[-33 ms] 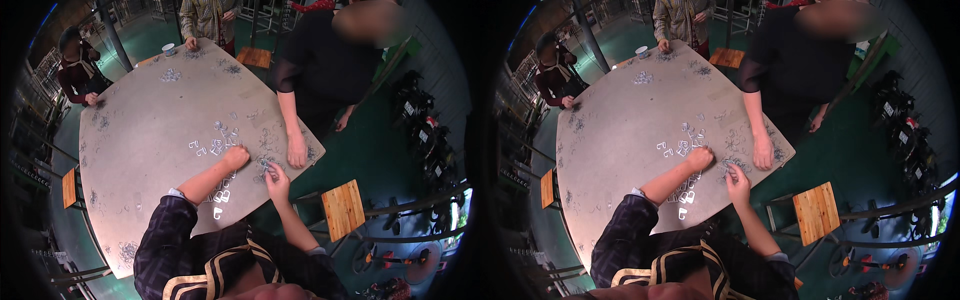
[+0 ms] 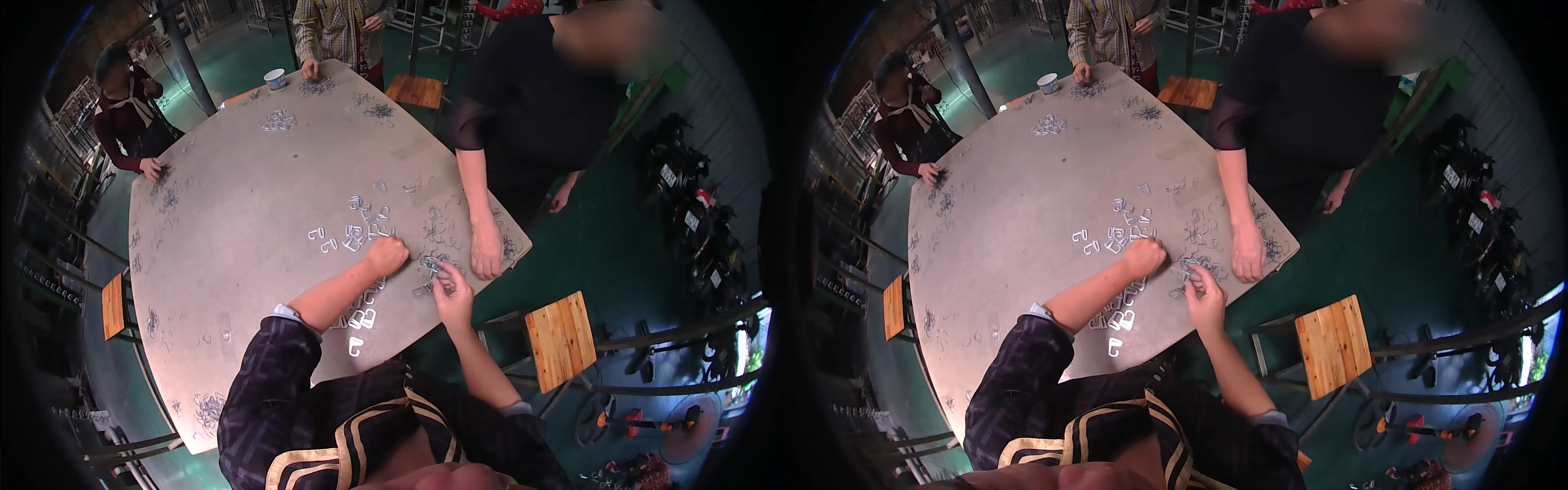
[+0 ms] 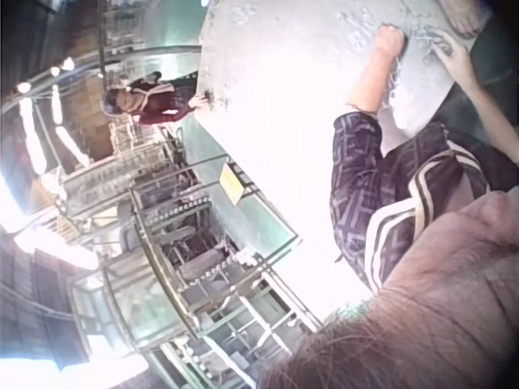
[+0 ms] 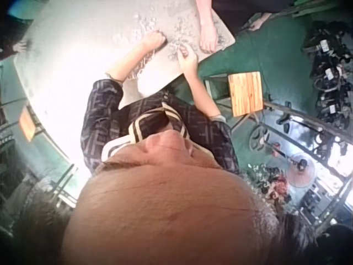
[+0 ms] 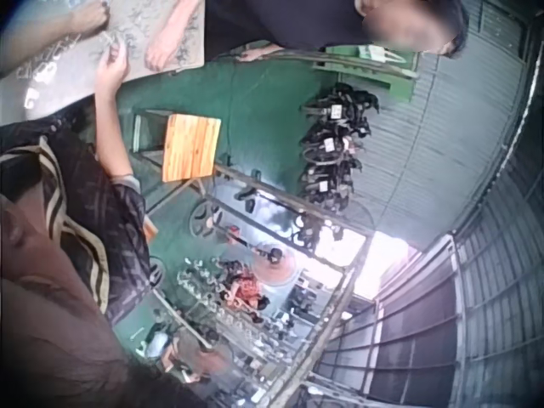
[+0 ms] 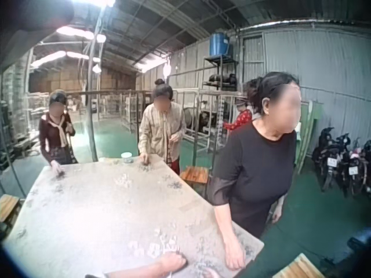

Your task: The person assembles small metal hooks by hand at a table with others. They pick up hooks, link them into chains, and hang the chains on a nearby rack. The process is repeated throughout the clip.

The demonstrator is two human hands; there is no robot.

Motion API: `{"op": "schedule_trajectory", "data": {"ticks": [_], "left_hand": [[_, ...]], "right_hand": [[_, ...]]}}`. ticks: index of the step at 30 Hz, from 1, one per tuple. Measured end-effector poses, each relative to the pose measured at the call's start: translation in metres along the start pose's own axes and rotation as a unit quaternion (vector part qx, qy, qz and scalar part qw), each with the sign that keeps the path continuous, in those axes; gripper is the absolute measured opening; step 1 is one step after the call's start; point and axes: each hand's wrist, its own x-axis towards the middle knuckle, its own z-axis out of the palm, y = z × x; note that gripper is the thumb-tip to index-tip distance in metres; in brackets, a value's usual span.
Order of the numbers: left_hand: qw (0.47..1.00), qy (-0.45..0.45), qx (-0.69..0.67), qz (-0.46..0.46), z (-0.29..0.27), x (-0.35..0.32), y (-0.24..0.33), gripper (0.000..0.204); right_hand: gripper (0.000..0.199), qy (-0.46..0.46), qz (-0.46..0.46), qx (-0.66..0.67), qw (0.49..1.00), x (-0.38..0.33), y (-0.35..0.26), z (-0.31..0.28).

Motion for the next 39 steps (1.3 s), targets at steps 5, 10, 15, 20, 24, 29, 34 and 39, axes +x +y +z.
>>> {"op": "schedule_trajectory", "data": {"ticks": [5,10,15,20,24,29,34,39], "left_hand": [[0.997,-0.029,-0.031,-0.07,-0.008,0.01,0.002,0.012],[0.88,0.079,-0.399,-0.245,-0.042,-0.009,-0.01,0.011],[0.792,0.176,-0.575,-0.105,-0.091,-0.045,0.02,0.01],[0.801,0.253,-0.523,-0.146,-0.081,-0.057,0.03,0.009],[0.712,0.264,-0.628,-0.17,-0.072,-0.068,0.028,0.008],[0.615,0.33,-0.698,-0.161,-0.082,-0.086,0.008,0.008],[0.661,0.325,-0.651,-0.181,-0.086,-0.103,-0.005,0.007],[0.657,0.326,-0.648,-0.203,-0.072,-0.113,-0.008,0.006]], "right_hand": [[0.038,-0.025,0.02,0.023,0.999,0.003,0.012,0.006],[0.039,-0.024,0.024,0.002,0.999,0.007,0.003,0.009],[0.04,-0.026,0.013,-0.002,1.0,0.008,-0.002,0.021],[0.04,-0.059,0.0,-0.015,0.998,0.01,-0.022,0.036],[0.038,-0.075,-0.045,0.026,0.996,0.015,-0.025,0.045],[0.03,-0.127,-0.006,-0.114,0.985,0.036,0.019,0.051],[0.026,-0.241,-0.173,-0.371,0.88,0.039,0.061,0.081],[0.02,-0.274,-0.316,-0.421,0.805,0.047,0.073,0.082]]}}
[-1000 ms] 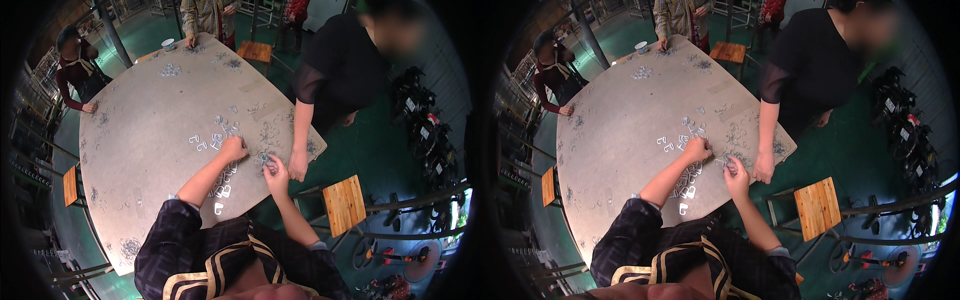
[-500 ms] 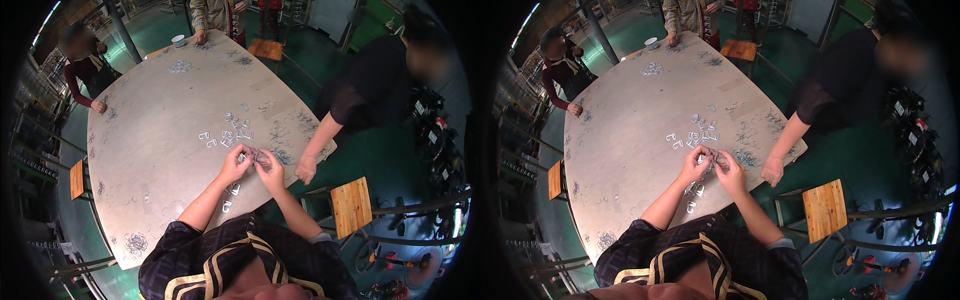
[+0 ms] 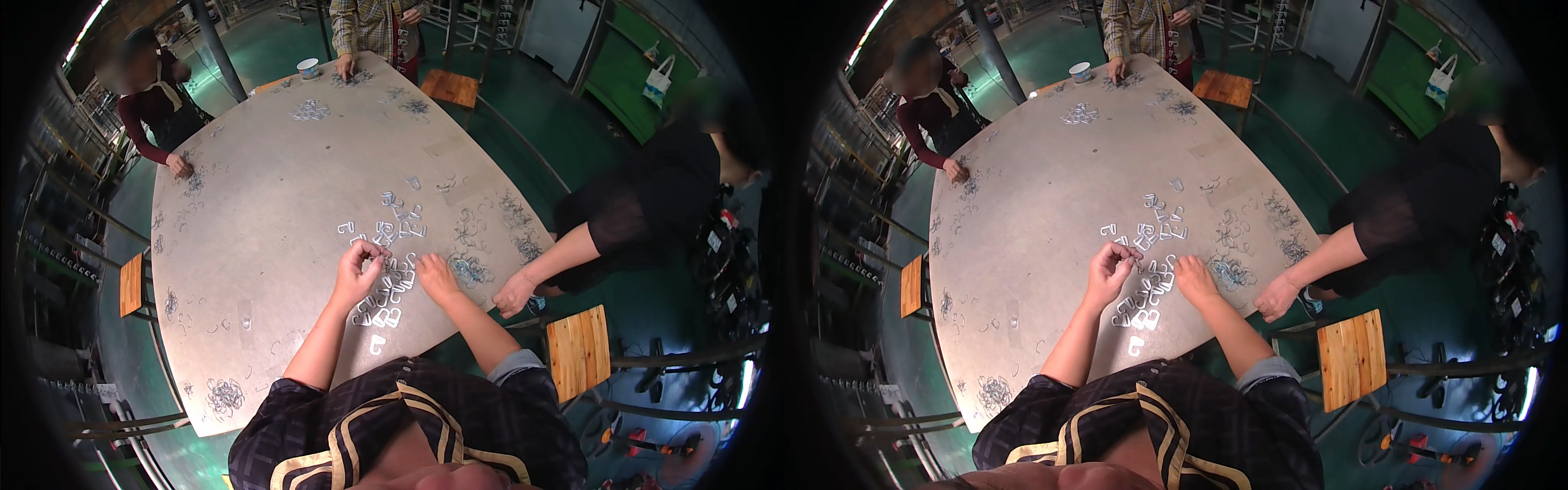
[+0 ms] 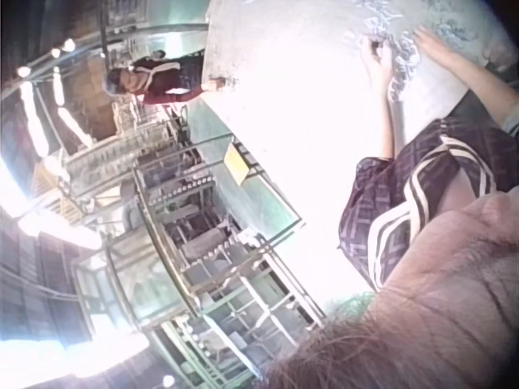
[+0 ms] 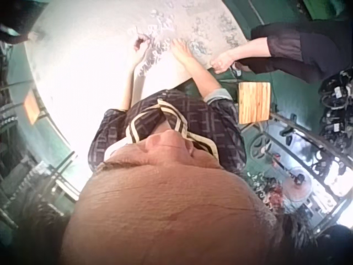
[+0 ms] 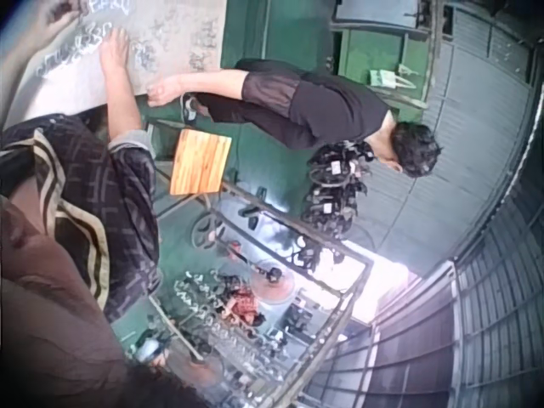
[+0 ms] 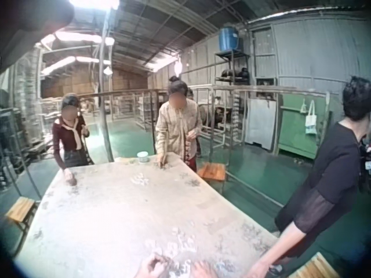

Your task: The person assembles small metal hooks by hand at a table with others. They pick up hooks, link them into chains, and hang the chains on a nearby rack. The process is repeated throughout the clip.

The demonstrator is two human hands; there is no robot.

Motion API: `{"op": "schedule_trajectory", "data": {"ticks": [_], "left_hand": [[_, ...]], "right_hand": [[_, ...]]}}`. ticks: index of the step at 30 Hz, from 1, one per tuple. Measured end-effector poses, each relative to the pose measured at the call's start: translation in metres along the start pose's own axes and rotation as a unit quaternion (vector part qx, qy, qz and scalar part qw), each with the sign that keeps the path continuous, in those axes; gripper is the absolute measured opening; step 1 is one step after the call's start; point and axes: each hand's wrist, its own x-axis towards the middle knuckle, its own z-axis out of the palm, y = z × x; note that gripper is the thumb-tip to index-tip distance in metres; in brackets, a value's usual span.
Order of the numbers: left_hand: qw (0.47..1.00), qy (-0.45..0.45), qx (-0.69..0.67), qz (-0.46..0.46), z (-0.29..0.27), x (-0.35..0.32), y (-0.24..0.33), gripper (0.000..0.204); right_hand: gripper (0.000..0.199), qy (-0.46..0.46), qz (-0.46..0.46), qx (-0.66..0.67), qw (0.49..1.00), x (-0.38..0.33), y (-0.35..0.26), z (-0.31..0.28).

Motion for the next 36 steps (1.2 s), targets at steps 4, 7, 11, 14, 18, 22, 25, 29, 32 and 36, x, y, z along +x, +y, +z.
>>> {"op": "schedule_trajectory", "data": {"ticks": [4,7,11,14,18,22,25,29,32,36], "left_hand": [[0.999,-0.015,0.03,-0.016,0.007,0.001,-0.003,0.006],[0.998,-0.016,0.051,-0.015,0.014,0.004,-0.011,0.007],[0.989,-0.047,0.137,0.0,0.03,0.009,-0.003,0.009],[0.979,-0.06,0.192,0.042,0.04,0.016,-0.003,0.011],[0.963,-0.092,0.248,0.052,0.05,0.022,0.003,0.013],[0.958,-0.106,0.259,0.057,0.053,0.021,-0.006,0.013],[0.963,-0.107,0.231,0.086,0.056,0.019,-0.005,0.013],[0.955,-0.138,0.254,0.069,0.059,0.02,-0.004,0.014],[0.949,-0.157,0.265,0.064,0.062,0.021,-0.001,0.015],[0.94,-0.218,0.255,0.061,0.062,0.027,0.002,0.016]], "right_hand": [[0.021,-0.008,-0.045,-0.041,0.998,0.004,0.003,0.001],[0.021,0.054,0.05,0.027,0.997,0.012,0.01,0.003],[0.023,0.125,0.263,0.331,0.897,0.028,0.012,-0.036],[0.023,0.121,0.276,0.478,0.825,0.028,0.0,-0.071],[0.021,0.164,0.257,0.486,0.819,0.021,-0.006,-0.078],[0.021,0.175,0.246,0.41,0.86,0.018,-0.012,-0.092],[0.021,0.182,0.25,0.376,0.873,0.014,-0.013,-0.093],[0.021,0.203,0.244,0.361,0.877,0.009,-0.014,-0.093],[0.021,0.2,0.242,0.359,0.879,0.006,-0.015,-0.097],[0.02,0.226,0.231,0.335,0.885,0.002,-0.021,-0.114]]}}
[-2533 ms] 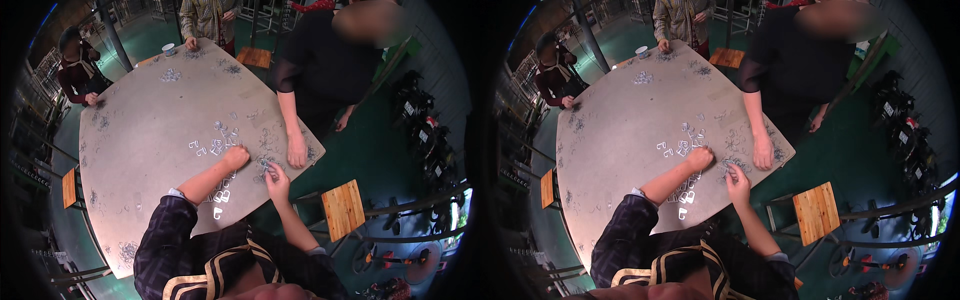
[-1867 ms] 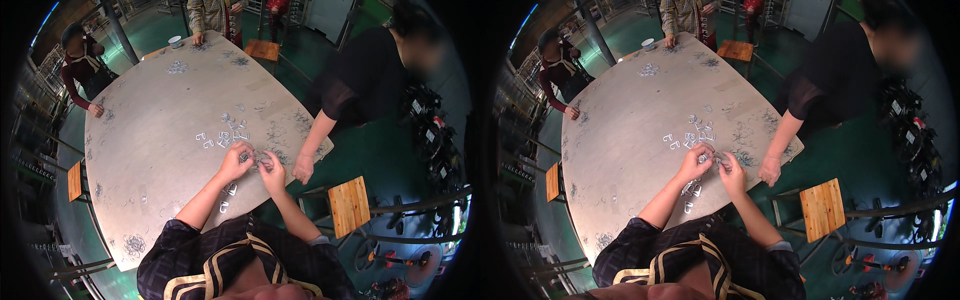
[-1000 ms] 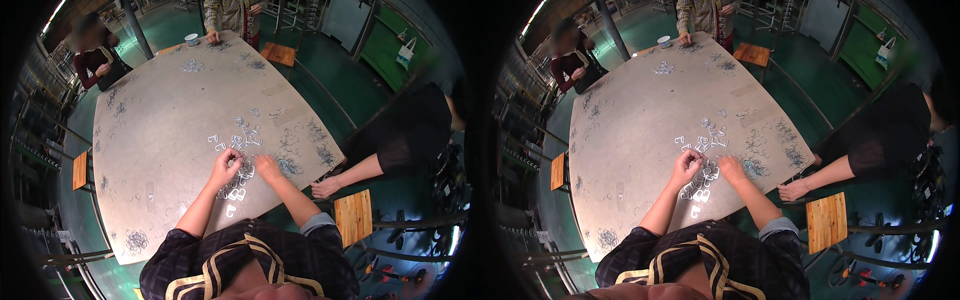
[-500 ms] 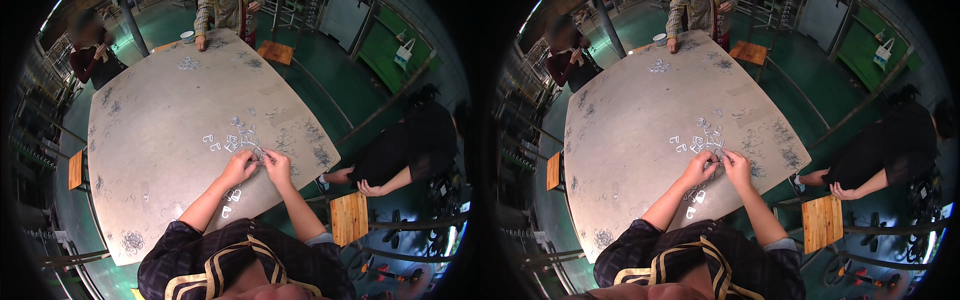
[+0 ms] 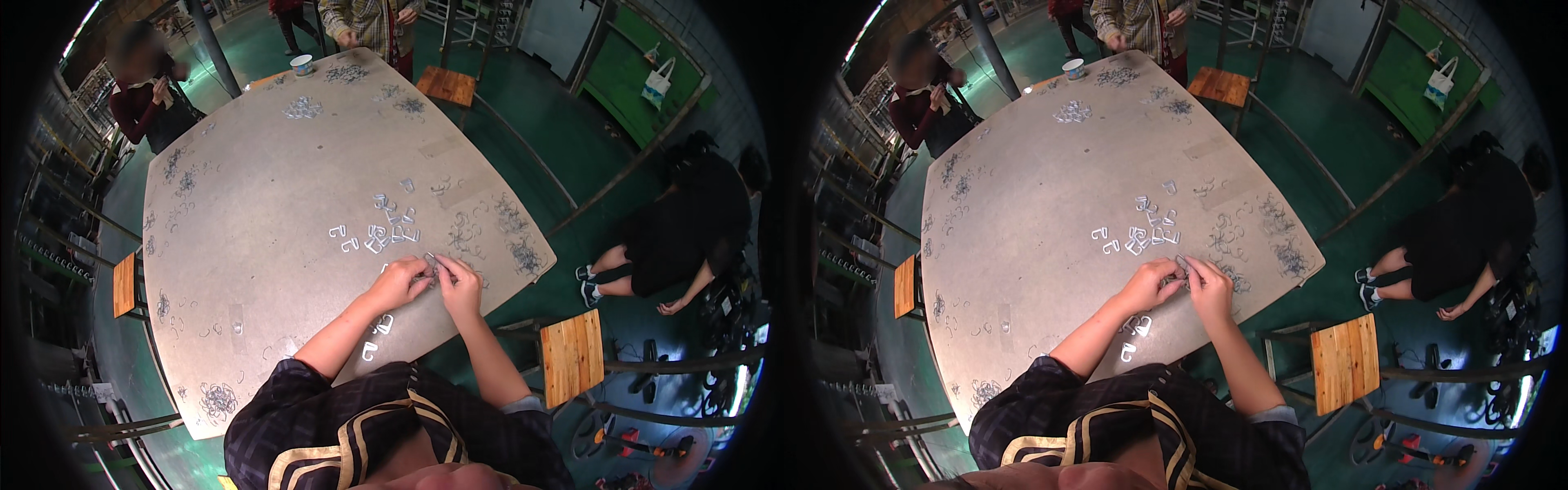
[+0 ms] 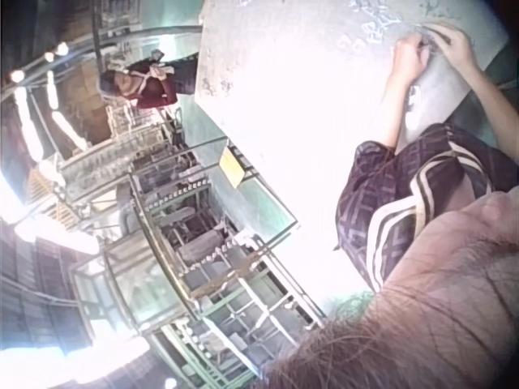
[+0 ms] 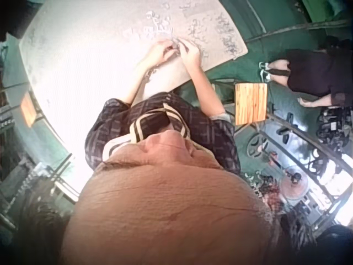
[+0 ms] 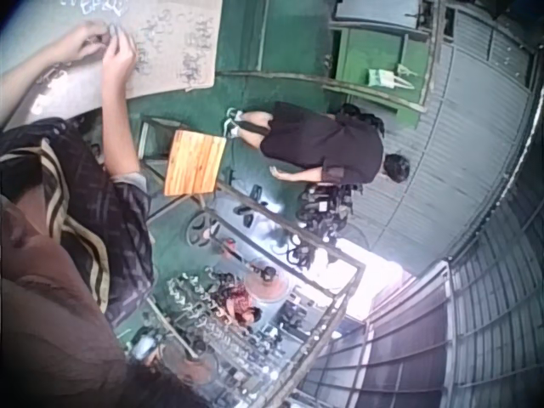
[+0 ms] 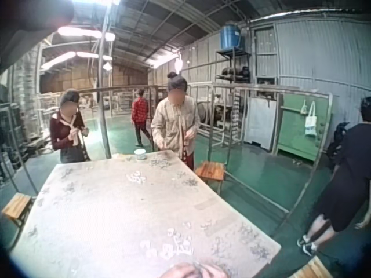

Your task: The person assembles small metal hooks by hand at a table with others. They pick up hooks, link them into chains, and hang the chains on a nearby rack. The process is repeated throughout the clip.

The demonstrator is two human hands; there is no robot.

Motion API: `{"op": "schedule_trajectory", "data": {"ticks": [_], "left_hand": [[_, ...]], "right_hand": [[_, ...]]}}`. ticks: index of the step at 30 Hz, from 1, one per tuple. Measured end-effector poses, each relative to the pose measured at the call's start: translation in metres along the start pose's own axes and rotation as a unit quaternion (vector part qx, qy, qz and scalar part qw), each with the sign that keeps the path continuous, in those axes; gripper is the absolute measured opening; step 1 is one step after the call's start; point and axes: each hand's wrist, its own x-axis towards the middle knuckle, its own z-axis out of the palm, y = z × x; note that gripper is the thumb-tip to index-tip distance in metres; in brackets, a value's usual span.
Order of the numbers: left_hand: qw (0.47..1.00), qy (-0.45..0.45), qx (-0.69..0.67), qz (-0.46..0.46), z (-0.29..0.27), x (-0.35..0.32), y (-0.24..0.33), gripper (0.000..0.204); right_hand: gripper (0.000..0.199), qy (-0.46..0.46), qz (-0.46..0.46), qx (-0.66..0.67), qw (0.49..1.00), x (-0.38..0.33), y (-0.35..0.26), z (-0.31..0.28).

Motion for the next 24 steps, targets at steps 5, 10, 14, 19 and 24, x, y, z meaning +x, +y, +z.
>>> {"op": "schedule_trajectory", "data": {"ticks": [5,10,14,19,24], "left_hand": [[0.998,-0.002,-0.014,-0.068,-0.026,0.041,-0.06,0.029],[0.916,0.087,0.374,-0.117,-0.025,0.075,-0.129,0.049],[0.921,0.031,0.382,-0.07,-0.007,0.058,-0.133,0.054],[0.926,-0.087,0.367,-0.022,0.002,0.003,-0.101,0.046],[0.962,-0.082,0.243,-0.089,-0.029,0.054,-0.091,0.034]], "right_hand": [[0.019,0.022,-0.021,-0.02,0.999,-0.005,-0.018,-0.034],[0.02,0.007,-0.046,-0.047,0.998,-0.016,-0.055,-0.083],[0.022,-0.006,-0.033,-0.08,0.996,-0.042,-0.058,-0.114],[0.025,-0.025,0.009,-0.091,0.995,-0.08,-0.05,-0.138],[0.026,-0.02,0.048,-0.069,0.996,-0.105,-0.045,-0.144]]}}
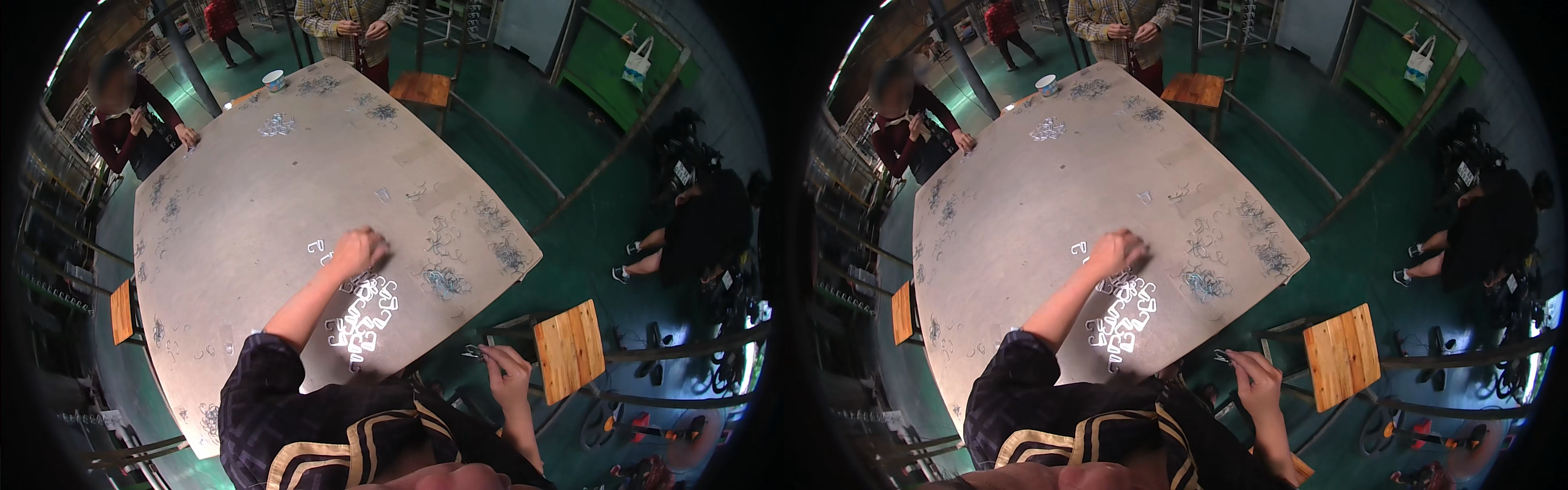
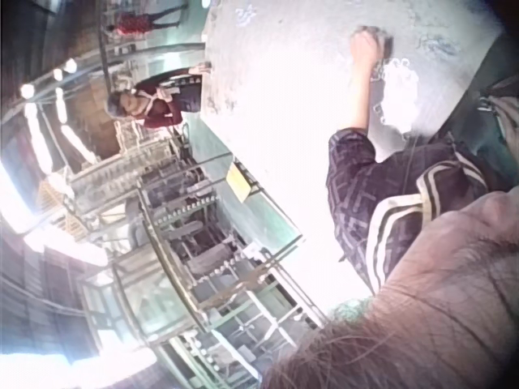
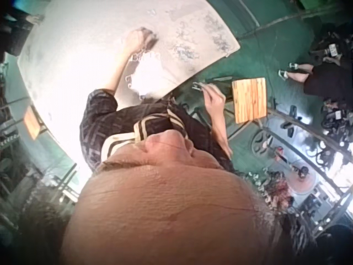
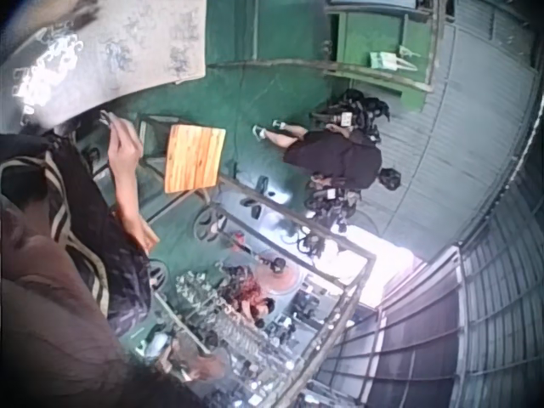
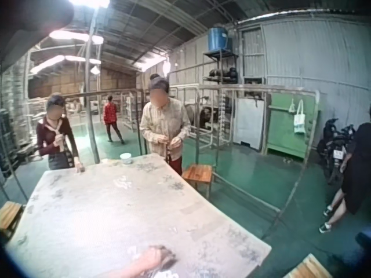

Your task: The person assembles small metal hooks by hand at a table with others. They pick up hooks, link them into chains, and hang the chains on a nearby rack. The process is repeated throughout the clip.

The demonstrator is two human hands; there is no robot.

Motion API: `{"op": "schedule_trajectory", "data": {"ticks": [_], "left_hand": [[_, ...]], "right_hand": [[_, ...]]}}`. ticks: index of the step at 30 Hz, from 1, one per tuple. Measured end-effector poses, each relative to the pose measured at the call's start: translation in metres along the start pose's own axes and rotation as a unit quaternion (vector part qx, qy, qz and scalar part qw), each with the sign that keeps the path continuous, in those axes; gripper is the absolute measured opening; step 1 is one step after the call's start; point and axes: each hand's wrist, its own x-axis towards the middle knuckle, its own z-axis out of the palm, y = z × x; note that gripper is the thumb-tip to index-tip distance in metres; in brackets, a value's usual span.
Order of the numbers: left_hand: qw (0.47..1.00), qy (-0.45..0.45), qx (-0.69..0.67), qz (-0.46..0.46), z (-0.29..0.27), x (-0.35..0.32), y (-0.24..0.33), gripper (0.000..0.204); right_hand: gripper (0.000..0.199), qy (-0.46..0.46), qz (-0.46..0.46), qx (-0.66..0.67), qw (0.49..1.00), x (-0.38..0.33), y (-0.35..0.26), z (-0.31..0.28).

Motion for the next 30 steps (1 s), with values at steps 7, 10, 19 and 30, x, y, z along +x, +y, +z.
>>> {"op": "schedule_trajectory", "data": {"ticks": [7,10,19,30], "left_hand": [[0.982,0.007,0.17,-0.082,0.033,0.112,-0.053,0.054],[0.985,0.047,0.154,-0.068,0.047,0.103,-0.053,0.049],[0.96,0.06,0.137,-0.237,0.0,-0.045,-0.02,0.05],[0.98,0.182,0.062,-0.057,0.045,-0.078,0.056,0.015]], "right_hand": [[0.026,0.002,0.018,0.004,1.0,-0.014,0.001,0.006],[0.025,-0.001,0.017,0.005,1.0,-0.02,0.007,0.008],[0.025,-0.048,0.014,0.044,0.998,-0.028,0.027,0.013],[0.022,-0.066,-0.02,0.044,0.997,-0.025,0.04,0.01]]}}
